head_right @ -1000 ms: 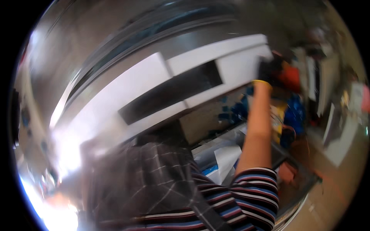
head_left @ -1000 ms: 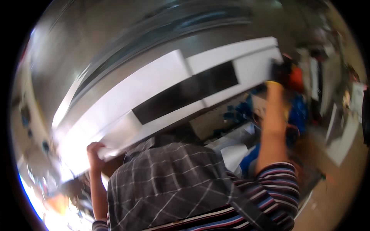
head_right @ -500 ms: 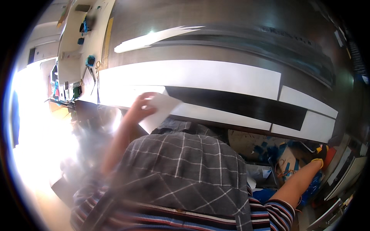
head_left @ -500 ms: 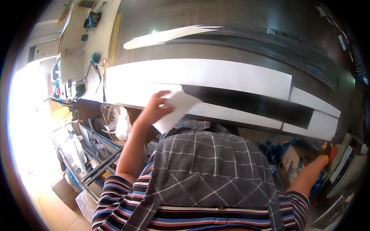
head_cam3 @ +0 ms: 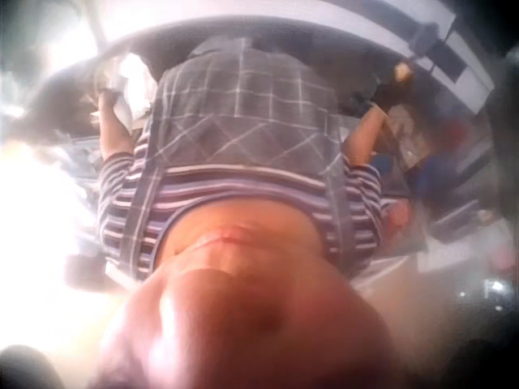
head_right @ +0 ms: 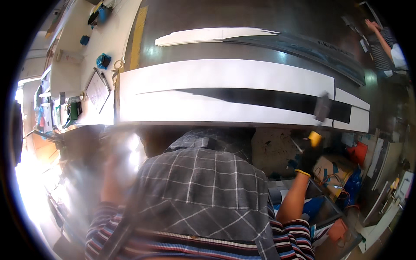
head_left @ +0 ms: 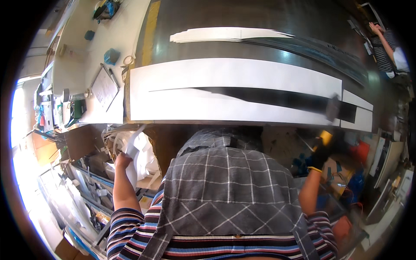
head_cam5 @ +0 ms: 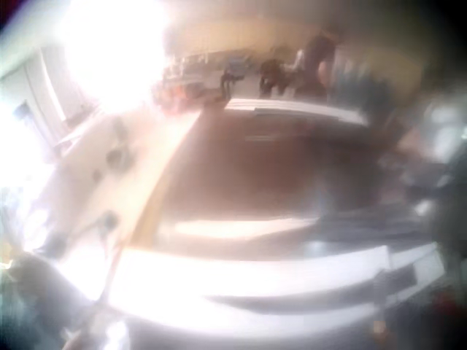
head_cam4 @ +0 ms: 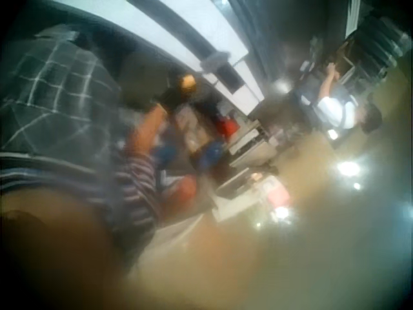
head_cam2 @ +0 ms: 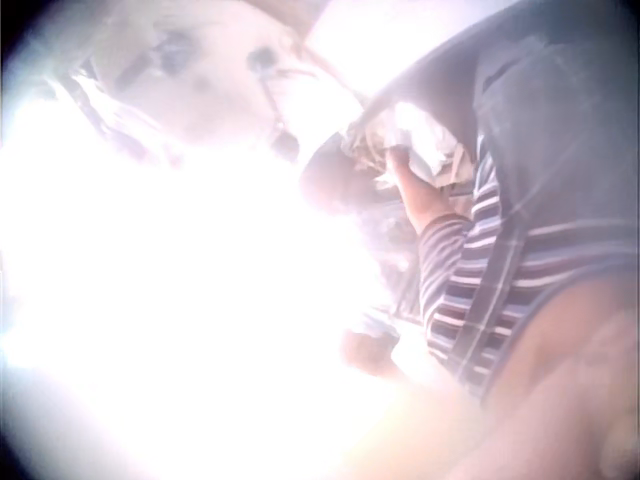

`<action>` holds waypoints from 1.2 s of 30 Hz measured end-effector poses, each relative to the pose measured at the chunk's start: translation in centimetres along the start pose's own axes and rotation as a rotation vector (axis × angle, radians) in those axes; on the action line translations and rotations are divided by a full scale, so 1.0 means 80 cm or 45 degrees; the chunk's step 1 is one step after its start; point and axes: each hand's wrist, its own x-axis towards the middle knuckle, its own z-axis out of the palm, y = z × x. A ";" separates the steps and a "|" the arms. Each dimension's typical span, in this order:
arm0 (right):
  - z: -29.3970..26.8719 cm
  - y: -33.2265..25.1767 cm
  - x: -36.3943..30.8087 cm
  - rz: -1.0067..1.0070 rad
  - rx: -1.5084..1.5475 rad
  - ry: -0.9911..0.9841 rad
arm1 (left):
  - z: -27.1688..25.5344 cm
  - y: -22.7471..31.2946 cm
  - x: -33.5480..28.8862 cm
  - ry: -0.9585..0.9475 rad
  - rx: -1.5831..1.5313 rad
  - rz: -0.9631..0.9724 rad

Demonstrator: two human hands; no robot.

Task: The person applies a liquid from a container onto long metal strips using a brush and then stacks the strips together on a metal workbench.

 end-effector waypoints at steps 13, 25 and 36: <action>0.291 -0.507 -0.250 -0.624 0.060 -1.024 | 0.175 -0.029 0.002 0.265 -0.925 0.352; 0.223 -0.458 -0.154 -0.437 -0.127 -0.764 | 0.051 0.136 -0.047 0.131 -1.478 0.822; 0.142 -0.353 0.088 0.124 0.025 -0.356 | -0.084 0.311 0.026 0.635 -1.054 1.221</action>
